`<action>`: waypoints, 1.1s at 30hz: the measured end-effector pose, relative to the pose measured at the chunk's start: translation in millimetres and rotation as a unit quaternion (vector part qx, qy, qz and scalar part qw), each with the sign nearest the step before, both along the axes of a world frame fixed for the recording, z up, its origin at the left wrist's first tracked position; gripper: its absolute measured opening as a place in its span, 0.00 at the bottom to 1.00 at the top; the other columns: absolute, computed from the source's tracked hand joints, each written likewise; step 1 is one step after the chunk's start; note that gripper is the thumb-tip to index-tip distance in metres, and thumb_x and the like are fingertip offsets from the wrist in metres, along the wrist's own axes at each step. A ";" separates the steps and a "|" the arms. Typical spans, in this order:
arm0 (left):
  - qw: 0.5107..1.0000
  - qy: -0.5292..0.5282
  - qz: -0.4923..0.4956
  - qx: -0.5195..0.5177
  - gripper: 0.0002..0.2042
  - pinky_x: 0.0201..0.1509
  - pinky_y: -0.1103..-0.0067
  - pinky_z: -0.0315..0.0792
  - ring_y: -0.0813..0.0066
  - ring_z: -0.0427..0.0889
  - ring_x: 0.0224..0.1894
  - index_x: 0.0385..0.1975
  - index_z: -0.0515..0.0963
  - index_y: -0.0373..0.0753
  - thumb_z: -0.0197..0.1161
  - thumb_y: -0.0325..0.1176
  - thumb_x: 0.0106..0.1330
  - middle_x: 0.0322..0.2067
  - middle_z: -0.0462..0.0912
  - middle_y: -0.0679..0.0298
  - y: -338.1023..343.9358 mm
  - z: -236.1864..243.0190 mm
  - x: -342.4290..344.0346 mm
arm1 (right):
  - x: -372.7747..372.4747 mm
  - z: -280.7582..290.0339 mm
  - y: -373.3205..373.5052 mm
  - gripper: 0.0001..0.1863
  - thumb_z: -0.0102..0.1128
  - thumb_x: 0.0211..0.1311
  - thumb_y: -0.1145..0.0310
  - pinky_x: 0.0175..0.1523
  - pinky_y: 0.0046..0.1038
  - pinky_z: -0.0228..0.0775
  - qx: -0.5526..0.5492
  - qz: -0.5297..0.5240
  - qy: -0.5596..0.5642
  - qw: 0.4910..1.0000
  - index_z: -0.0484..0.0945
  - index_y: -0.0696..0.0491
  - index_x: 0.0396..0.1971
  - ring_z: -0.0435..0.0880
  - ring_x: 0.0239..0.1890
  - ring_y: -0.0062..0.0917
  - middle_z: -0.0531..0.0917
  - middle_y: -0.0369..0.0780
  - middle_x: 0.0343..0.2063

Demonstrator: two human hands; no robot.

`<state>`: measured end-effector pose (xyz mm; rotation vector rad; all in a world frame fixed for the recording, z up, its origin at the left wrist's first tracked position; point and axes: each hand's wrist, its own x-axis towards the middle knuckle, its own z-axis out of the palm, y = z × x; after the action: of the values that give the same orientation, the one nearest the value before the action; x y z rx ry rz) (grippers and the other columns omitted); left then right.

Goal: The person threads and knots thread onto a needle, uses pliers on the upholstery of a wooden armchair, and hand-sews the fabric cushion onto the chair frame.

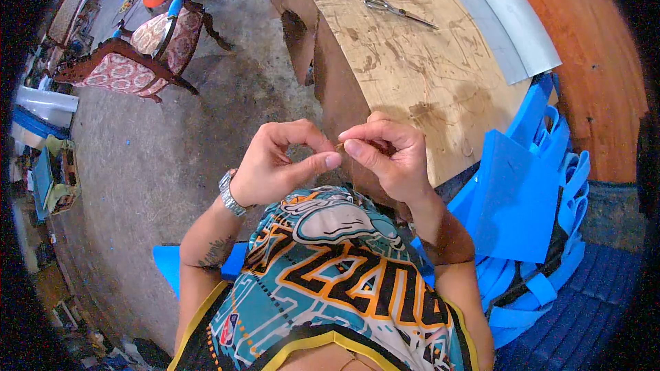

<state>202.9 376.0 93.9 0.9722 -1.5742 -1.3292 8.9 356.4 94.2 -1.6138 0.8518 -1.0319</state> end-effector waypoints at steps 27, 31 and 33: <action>0.974 0.055 0.187 -0.118 0.06 0.35 0.82 0.68 0.78 0.76 0.30 0.28 0.78 0.36 0.66 0.23 0.49 0.26 0.80 0.63 2.0 -7.5 -21.8 | 12.7 -8.7 2.3 0.05 0.56 0.57 0.70 0.27 0.13 0.58 0.100 0.009 -0.127 0.987 0.75 0.55 0.26 0.66 0.23 0.08 0.73 0.28 0.21; 0.936 -0.062 0.202 -0.280 0.07 0.35 0.77 0.72 0.66 0.78 0.31 0.27 0.77 0.33 0.64 0.19 0.48 0.27 0.80 0.57 0.8 -6.4 -17.0 | 12.6 -6.9 3.1 0.05 0.56 0.57 0.70 0.27 0.13 0.58 0.106 -0.003 -0.111 0.988 0.75 0.55 0.26 0.66 0.23 0.07 0.72 0.28 0.20; 0.927 -0.084 0.197 -0.309 0.07 0.35 0.76 0.72 0.66 0.78 0.31 0.27 0.77 0.33 0.64 0.20 0.47 0.27 0.80 0.56 1.4 -5.6 -15.7 | 12.2 -6.4 4.4 0.05 0.57 0.57 0.70 0.27 0.13 0.58 0.110 0.001 -0.120 0.987 0.75 0.55 0.26 0.66 0.23 0.07 0.72 0.28 0.20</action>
<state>187.2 377.3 88.4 0.9390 -1.6595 -0.4298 21.2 360.8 87.8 -1.2769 0.7704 -1.0666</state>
